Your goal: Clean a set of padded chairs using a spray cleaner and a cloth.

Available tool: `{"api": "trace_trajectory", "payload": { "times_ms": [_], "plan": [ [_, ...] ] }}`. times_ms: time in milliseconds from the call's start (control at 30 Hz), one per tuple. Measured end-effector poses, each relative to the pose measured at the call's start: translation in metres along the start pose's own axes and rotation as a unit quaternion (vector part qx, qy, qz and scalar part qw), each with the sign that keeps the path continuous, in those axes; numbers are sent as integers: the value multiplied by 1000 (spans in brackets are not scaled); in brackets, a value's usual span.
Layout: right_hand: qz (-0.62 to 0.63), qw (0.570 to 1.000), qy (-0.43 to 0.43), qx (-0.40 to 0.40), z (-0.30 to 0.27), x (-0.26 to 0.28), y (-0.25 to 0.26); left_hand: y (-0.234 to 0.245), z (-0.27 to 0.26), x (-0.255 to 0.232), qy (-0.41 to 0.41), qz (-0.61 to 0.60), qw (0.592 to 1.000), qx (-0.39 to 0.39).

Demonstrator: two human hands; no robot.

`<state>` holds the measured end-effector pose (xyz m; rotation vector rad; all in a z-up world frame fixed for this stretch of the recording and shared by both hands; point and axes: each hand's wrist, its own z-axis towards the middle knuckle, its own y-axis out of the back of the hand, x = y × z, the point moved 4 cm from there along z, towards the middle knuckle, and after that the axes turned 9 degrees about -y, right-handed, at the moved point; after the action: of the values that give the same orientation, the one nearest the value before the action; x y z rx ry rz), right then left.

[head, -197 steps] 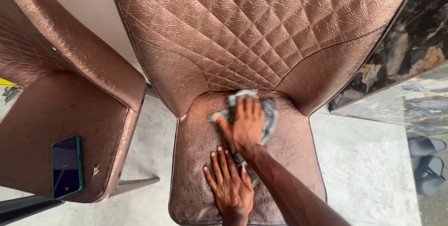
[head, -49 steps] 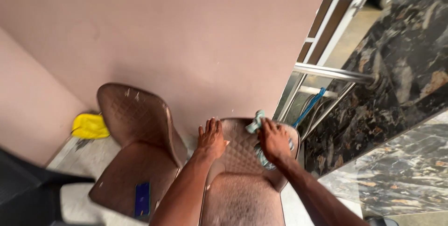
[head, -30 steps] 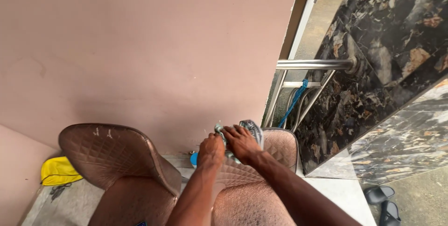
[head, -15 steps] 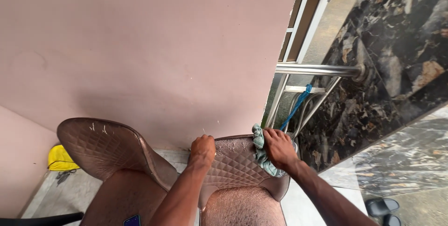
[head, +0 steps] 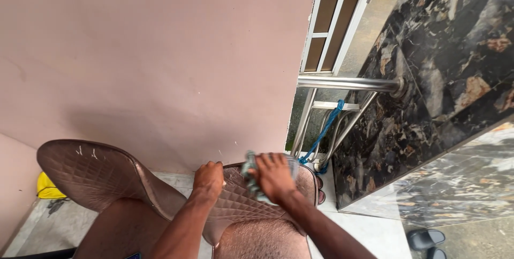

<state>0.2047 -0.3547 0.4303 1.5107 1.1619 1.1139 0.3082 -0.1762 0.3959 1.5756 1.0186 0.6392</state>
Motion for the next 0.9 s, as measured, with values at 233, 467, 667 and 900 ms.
{"api": "trace_trajectory", "payload": {
  "times_ms": [233, 467, 667, 900],
  "plan": [
    [179, 956, -196, -123, -28, -78, -24, 3, -1, -3, -8, -3, 1000, -3],
    [152, 967, -173, -107, -22, -8, 24, -2, 3, 1, -26, 25, 999, 8],
    [136, 955, -81, -251, -21, -56, -19, 12, -9, -6, -2, -32, 998, 56],
    [368, 797, -409, -250, -52, -90, -53, 61, -27, -61, -18, 71, 985, 157]
  ]
}}
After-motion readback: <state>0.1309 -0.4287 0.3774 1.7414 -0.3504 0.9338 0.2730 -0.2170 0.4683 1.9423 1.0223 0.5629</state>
